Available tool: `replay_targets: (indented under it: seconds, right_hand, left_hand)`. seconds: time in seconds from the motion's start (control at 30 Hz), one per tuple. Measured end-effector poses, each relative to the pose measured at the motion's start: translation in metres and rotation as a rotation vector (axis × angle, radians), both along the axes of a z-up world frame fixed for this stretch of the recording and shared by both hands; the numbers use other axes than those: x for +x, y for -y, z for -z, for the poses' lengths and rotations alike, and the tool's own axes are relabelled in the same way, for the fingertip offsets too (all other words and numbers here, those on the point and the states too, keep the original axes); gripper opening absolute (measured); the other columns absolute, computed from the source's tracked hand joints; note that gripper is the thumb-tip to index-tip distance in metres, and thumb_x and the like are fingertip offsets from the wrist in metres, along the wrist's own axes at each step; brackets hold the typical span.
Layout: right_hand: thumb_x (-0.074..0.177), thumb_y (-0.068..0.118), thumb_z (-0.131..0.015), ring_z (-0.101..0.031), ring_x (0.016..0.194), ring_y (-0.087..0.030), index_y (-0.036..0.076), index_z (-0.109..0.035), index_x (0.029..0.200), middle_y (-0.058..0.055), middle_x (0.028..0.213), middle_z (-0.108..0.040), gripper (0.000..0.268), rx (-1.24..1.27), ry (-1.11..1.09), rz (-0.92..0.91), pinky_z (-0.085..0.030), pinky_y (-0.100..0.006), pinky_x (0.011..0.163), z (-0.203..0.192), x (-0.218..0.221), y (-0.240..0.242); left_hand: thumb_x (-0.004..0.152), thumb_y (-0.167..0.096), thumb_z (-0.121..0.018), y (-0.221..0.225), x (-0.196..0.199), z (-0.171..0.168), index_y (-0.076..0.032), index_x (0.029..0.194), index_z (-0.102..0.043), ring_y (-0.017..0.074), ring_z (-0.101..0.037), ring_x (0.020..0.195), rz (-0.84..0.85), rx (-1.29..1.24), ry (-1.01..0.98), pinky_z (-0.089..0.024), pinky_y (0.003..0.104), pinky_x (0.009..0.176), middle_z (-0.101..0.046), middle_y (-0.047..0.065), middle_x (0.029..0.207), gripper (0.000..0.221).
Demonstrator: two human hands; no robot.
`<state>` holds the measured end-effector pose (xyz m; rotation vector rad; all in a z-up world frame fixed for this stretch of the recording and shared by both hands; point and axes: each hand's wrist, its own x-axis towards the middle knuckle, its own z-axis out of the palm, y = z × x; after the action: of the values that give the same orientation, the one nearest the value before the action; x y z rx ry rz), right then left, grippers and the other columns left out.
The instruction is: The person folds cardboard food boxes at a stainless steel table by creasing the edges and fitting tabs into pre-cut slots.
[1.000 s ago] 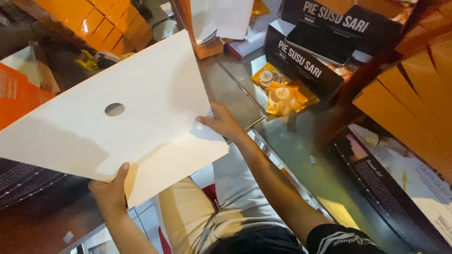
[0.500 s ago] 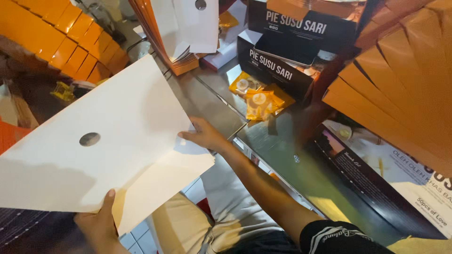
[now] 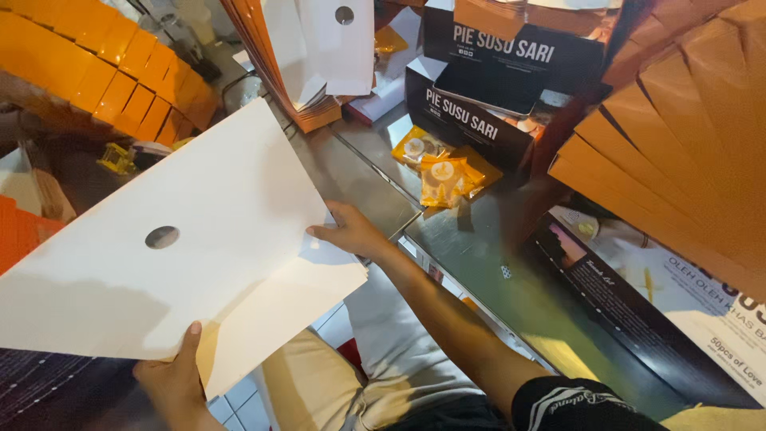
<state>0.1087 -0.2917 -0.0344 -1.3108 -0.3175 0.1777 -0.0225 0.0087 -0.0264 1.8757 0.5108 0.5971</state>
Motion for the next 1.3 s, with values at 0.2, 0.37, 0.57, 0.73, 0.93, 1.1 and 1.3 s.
replay_targets:
  seconds: [0.2,0.37,0.57,0.73,0.93,1.1,1.3]
  right_hand:
    - [0.090,0.013,-0.069,-0.062,0.098,-0.009,0.006,-0.063,0.116,-0.003,0.113,-0.067,0.028,0.038,0.175,-0.010,-0.053,-0.025,0.082,0.038,0.021,-0.006]
    - [0.086,0.020,-0.072,-0.063,0.099,-0.019,0.002,-0.065,0.114,-0.012,0.105,-0.069,0.034,-0.210,0.302,0.124,-0.051,-0.037,0.086,0.026,0.019,-0.002]
    - [0.087,0.002,-0.070,-0.062,0.094,-0.018,0.004,-0.067,0.109,-0.009,0.097,-0.068,0.022,-0.048,0.343,0.058,-0.049,-0.040,0.088,-0.010,0.016,-0.008]
    - [0.087,-0.003,-0.070,-0.061,0.093,-0.017,0.000,-0.066,0.110,-0.010,0.099,-0.069,0.024,-0.082,0.384,0.046,-0.049,-0.038,0.088,0.024,0.032,-0.002]
    - [0.088,0.001,-0.069,-0.056,0.090,-0.019,-0.006,-0.063,0.111,-0.013,0.096,-0.065,0.025,-0.103,0.299,0.114,-0.048,-0.041,0.086,-0.027,-0.002,0.003]
    - [0.076,0.003,-0.076,-0.062,0.078,-0.014,-0.001,-0.064,0.117,-0.003,0.092,-0.063,0.043,-0.192,0.007,0.024,-0.051,-0.029,0.069,-0.081,-0.051,0.021]
    - [0.073,-0.002,-0.070,-0.060,0.052,-0.021,-0.004,-0.064,0.111,-0.013,0.076,-0.064,0.038,-0.257,-0.265,0.056,-0.045,-0.033,0.036,-0.108,-0.120,0.014]
  left_hand:
    - [0.082,-0.010,-0.076,-0.013,0.010,0.020,0.002,0.113,-0.067,0.0153,-0.062,0.097,0.000,-0.016,0.018,-0.051,0.034,0.086,-0.067,0.014,0.116,0.035]
    - [0.078,-0.007,-0.082,-0.007,0.011,0.019,0.009,0.111,-0.067,0.0205,-0.059,0.094,-0.053,0.031,0.109,-0.048,0.037,0.076,-0.066,0.021,0.105,0.039]
    - [0.079,-0.006,-0.085,-0.011,0.009,-0.001,0.010,0.110,-0.068,0.0330,-0.063,0.102,-0.082,0.053,0.179,-0.049,0.043,0.079,-0.067,0.027,0.101,0.039]
    - [0.075,-0.020,-0.088,0.004,0.004,0.002,0.011,0.118,-0.061,0.0398,-0.059,0.111,-0.039,-0.037,0.074,-0.045,0.057,0.089,-0.065,0.029,0.111,0.059]
    - [0.073,-0.033,-0.090,0.005,-0.023,-0.020,0.006,0.089,-0.069,0.0329,-0.067,0.065,-0.112,-0.044,-0.109,-0.049,0.046,0.055,-0.067,0.026,0.076,0.047]
    - [0.067,-0.022,-0.088,0.035,-0.077,-0.099,0.009,0.107,-0.061,0.0313,-0.066,0.086,0.132,0.001,-0.075,-0.052,0.046,0.071,-0.066,0.032,0.091,0.057]
    - [0.070,-0.013,-0.082,0.037,-0.085,-0.079,-0.005,0.155,-0.002,0.0559,-0.048,0.122,0.098,0.113,-0.378,-0.039,0.064,0.103,-0.046,0.035,0.132,0.117]
